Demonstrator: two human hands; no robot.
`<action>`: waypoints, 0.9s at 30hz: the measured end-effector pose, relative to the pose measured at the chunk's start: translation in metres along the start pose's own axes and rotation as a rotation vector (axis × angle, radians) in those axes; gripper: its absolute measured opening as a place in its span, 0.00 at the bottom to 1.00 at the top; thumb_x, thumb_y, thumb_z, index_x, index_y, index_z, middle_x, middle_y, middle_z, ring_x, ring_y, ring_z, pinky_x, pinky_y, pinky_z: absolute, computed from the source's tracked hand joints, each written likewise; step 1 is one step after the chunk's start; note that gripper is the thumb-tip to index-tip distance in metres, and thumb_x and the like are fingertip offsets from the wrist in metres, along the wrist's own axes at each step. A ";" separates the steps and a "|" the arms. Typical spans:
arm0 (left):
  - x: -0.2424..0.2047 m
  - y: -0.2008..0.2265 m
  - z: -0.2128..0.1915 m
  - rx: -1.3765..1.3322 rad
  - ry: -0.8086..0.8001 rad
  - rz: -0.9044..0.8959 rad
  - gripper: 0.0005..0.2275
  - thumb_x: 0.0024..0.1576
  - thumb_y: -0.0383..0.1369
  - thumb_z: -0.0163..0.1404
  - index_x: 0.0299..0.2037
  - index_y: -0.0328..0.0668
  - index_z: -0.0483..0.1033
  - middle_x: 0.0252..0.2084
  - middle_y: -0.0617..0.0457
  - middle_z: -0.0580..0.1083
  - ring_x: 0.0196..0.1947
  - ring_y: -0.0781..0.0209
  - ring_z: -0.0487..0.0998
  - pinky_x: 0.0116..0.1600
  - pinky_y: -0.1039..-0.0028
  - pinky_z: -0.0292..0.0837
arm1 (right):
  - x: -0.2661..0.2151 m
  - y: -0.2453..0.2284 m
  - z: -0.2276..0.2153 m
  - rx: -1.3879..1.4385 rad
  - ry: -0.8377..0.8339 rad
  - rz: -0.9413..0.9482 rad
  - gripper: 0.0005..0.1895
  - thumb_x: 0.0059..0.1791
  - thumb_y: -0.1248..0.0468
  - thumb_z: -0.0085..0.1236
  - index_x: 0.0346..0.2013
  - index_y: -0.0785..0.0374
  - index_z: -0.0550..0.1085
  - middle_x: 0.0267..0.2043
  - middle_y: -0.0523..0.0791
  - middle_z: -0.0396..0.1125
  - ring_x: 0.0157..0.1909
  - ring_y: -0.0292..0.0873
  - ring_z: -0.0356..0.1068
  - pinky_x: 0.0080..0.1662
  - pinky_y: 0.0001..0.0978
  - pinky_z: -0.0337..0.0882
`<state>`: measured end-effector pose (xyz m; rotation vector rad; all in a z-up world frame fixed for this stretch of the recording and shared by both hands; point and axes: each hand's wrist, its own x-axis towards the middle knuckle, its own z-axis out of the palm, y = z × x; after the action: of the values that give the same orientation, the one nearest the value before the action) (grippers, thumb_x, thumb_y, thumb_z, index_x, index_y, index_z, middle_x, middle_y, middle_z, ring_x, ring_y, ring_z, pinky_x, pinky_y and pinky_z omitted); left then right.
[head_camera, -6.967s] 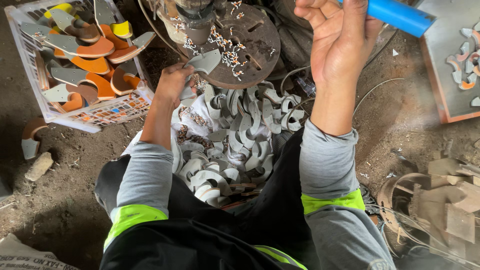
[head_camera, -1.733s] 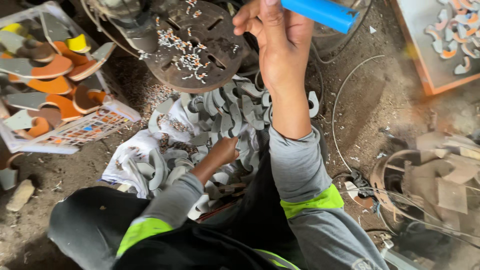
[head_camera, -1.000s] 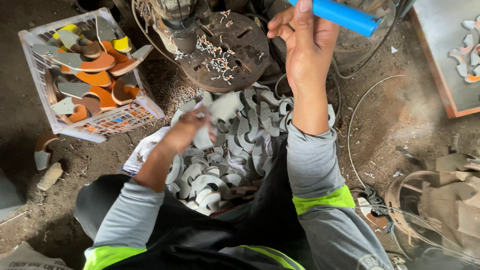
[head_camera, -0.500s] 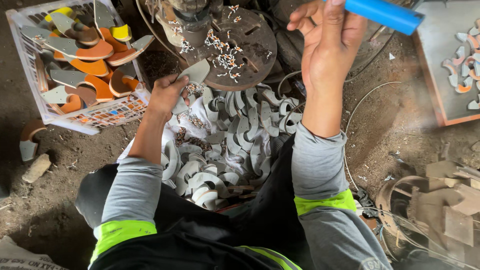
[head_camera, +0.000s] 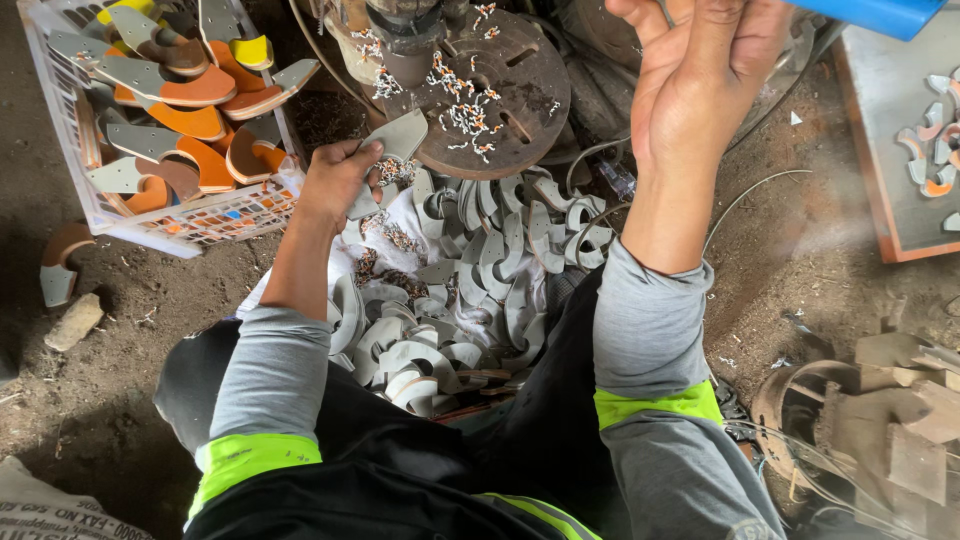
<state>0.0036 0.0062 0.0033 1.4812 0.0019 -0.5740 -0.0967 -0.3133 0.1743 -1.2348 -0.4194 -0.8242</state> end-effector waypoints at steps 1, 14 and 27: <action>0.000 0.000 0.000 -0.010 0.002 -0.006 0.11 0.62 0.36 0.55 0.38 0.32 0.78 0.22 0.54 0.70 0.17 0.66 0.70 0.21 0.76 0.62 | 0.000 0.000 0.000 0.004 -0.001 0.001 0.06 0.66 0.63 0.49 0.57 0.58 0.65 0.49 0.45 0.69 0.48 0.49 0.74 0.47 0.46 0.75; 0.003 0.000 -0.001 -0.025 0.003 -0.005 0.11 0.62 0.35 0.55 0.38 0.30 0.78 0.21 0.54 0.70 0.17 0.66 0.70 0.22 0.76 0.64 | -0.004 0.004 -0.005 0.038 0.029 0.016 0.10 0.65 0.64 0.49 0.61 0.57 0.64 0.53 0.45 0.69 0.53 0.49 0.75 0.48 0.46 0.76; 0.016 -0.013 -0.005 0.119 0.023 0.095 0.12 0.63 0.35 0.55 0.36 0.29 0.79 0.21 0.54 0.71 0.16 0.66 0.69 0.23 0.75 0.63 | -0.065 0.045 0.004 0.085 0.212 -0.003 0.17 0.62 0.51 0.52 0.51 0.63 0.69 0.55 0.51 0.69 0.45 0.48 0.74 0.48 0.42 0.77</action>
<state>0.0141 0.0054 -0.0147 1.5942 -0.0849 -0.4869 -0.1043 -0.2837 0.1014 -1.0565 -0.2818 -0.9208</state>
